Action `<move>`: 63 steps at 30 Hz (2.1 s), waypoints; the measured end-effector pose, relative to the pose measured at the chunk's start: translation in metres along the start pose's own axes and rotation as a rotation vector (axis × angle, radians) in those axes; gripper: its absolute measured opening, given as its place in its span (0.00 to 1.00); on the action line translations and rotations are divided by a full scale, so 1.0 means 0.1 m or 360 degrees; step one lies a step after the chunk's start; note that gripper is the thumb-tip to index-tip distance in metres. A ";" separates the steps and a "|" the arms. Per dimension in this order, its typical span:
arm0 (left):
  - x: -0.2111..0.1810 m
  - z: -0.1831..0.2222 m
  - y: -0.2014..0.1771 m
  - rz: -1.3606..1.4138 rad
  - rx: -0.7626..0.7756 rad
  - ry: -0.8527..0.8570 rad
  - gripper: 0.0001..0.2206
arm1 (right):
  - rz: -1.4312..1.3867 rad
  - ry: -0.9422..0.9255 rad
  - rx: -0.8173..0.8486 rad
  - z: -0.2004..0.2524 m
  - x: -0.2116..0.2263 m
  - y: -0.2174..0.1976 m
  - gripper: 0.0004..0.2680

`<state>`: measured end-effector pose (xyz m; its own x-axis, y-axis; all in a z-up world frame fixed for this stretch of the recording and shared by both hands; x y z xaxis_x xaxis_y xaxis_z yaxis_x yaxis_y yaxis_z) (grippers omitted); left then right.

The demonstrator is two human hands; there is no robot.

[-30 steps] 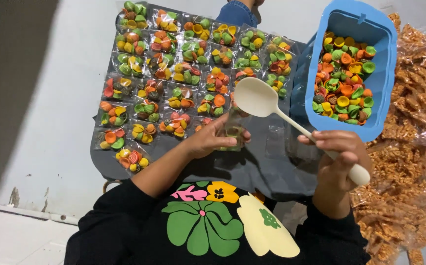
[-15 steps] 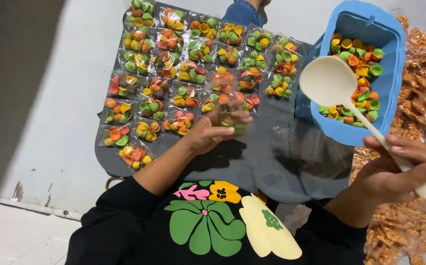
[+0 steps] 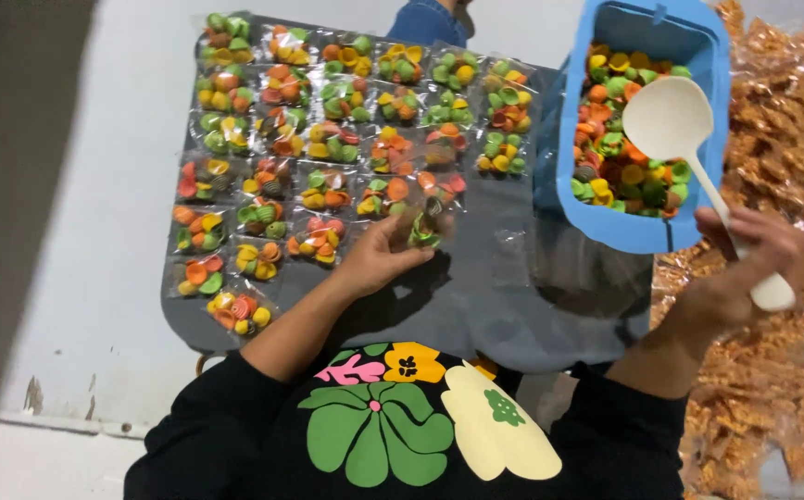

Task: Manually filling small plastic bags with colorful snacks using a spoon and arranging them on a tray.

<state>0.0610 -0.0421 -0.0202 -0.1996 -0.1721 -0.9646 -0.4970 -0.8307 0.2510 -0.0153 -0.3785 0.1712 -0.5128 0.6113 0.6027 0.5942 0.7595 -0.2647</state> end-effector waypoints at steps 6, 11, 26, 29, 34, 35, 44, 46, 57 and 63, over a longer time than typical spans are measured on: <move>-0.03 -0.03 0.05 -0.0008 0.0064 0.0052 0.17 | 0.0033 0.0100 0.0104 -0.10 -0.02 0.28 0.09; -0.14 -0.01 0.08 0.0006 0.0065 0.0046 0.20 | -0.0029 0.0192 0.0157 -0.10 -0.07 0.42 0.11; -0.23 0.00 0.06 0.0276 0.0100 0.0233 0.27 | -0.0251 0.0436 0.0071 0.00 -0.47 0.30 0.12; -0.19 -0.01 0.04 0.0212 0.0031 0.0216 0.24 | -0.0207 0.0442 0.0070 0.00 -0.44 0.30 0.12; -0.02 -0.02 -0.05 0.0213 -0.0082 0.0198 0.22 | -0.0185 0.0385 0.0060 -0.02 -0.32 0.31 0.11; -0.14 0.00 -0.02 0.0101 -0.0071 0.0198 0.24 | -0.0179 0.0405 0.0049 -0.02 -0.33 0.30 0.12; -0.09 -0.04 0.00 0.0271 0.0064 0.0241 0.17 | -0.0286 0.0637 -0.0132 -0.03 -0.42 0.24 0.09; -0.08 -0.03 -0.01 0.0339 0.0040 0.0192 0.16 | -0.0254 0.0611 -0.0163 -0.04 -0.35 0.21 0.10; -0.37 0.02 0.06 0.0053 0.0068 0.0324 0.24 | -0.0348 0.0673 -0.0282 -0.03 -0.39 0.14 0.09; -0.43 0.02 0.11 0.0086 0.0112 0.0294 0.24 | -0.0298 0.0627 -0.0215 -0.01 -0.47 0.05 0.11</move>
<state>0.0623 -0.0426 0.0246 -0.0726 -0.3152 -0.9462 -0.5490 -0.7795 0.3018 0.0127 -0.4035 0.1425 -0.3595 0.3151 0.8783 0.6025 0.7971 -0.0393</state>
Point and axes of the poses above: each hand's wrist, its own z-axis away from the middle knuckle, its own y-axis out of the palm, x = y × z, the point moved 8 cm from there along -z, towards the middle knuckle, and after that the axes turned 5 degrees about -z, right-handed, at the moved point
